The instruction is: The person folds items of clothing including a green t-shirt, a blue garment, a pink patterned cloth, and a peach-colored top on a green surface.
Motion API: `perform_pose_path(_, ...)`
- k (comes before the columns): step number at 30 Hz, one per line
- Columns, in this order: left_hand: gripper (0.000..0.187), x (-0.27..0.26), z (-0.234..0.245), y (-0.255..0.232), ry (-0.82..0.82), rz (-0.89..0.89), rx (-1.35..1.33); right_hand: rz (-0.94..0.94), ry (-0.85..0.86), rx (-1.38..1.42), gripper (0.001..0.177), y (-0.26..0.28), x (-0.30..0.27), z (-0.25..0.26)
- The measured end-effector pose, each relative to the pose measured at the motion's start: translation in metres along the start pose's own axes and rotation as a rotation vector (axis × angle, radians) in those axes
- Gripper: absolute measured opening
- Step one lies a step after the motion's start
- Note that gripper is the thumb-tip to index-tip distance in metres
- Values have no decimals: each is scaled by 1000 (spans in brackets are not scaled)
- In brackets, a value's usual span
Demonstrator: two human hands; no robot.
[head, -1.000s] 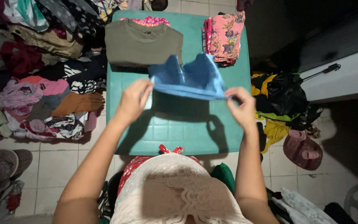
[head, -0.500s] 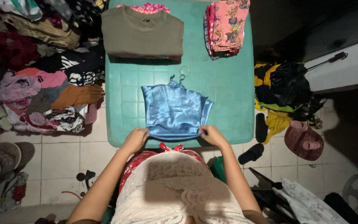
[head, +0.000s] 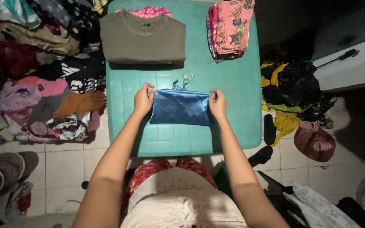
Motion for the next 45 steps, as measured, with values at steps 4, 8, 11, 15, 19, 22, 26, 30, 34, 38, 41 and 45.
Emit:
perform_pose_path(4, 19, 33, -34, 42, -82, 52, 33, 5, -77, -96, 21, -24, 27, -28)
perform_pose_path(8, 47, 14, -50, 57, -431, 226, 261, -46, -303, -275, 40, -33, 10, -40)
perform_pose_path(11, 61, -13, -66, 70, -423, 593, 122, -302, -364, -281, 61, -33, -12, -44)
perform_pose_path(15, 74, -28, -89, 72, -262, 645, 34, -513, -238, -205, 96, -30, -32, -62)
perform_pose_path(19, 79, -19, -102, 64, -200, 608, 97, -506, -177, -257, 100, -38, -26, -79)
perform_pose_path(22, 72, -11, -112, 72, -179, 556, 205, -441, -128, -203, 79, -57, -13, -88)
perform_pose_path(26, 44, 1, -125, 80, -243, 355, 155, -165, -70, -46, 52, -67, 6, -85)
perform_pose_path(30, 45, 0, -118, 74, -183, 296, -118, -74, 7, 90, 40, -69, 18, -72)
perform_pose_path(34, 50, 10, -86, 48, -242, 251, -264, -81, 122, 375, 32, -51, 39, -56)
perform_pose_path(38, 50, 23, -27, 13, -290, 173, -355, -79, 156, 423, 30, 5, 68, -28)
perform_pose_path(41, 47, 41, 26, -8, -316, 165, -439, -90, 201, 478, 28, 57, 97, -18)
perform_pose_path(45, 47, 72, 94, -13, -311, 141, -415, -122, 285, 555, 28, 111, 142, -29)
Point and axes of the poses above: each hand's wrist, its own x-axis towards the middle knuckle, its own z-axis out of the back of the hand, y = z × x, the point moved 4 cm from there along x, towards the middle knuckle, and after that the axes turned 13 degrees about y, right-handed, at the moved point
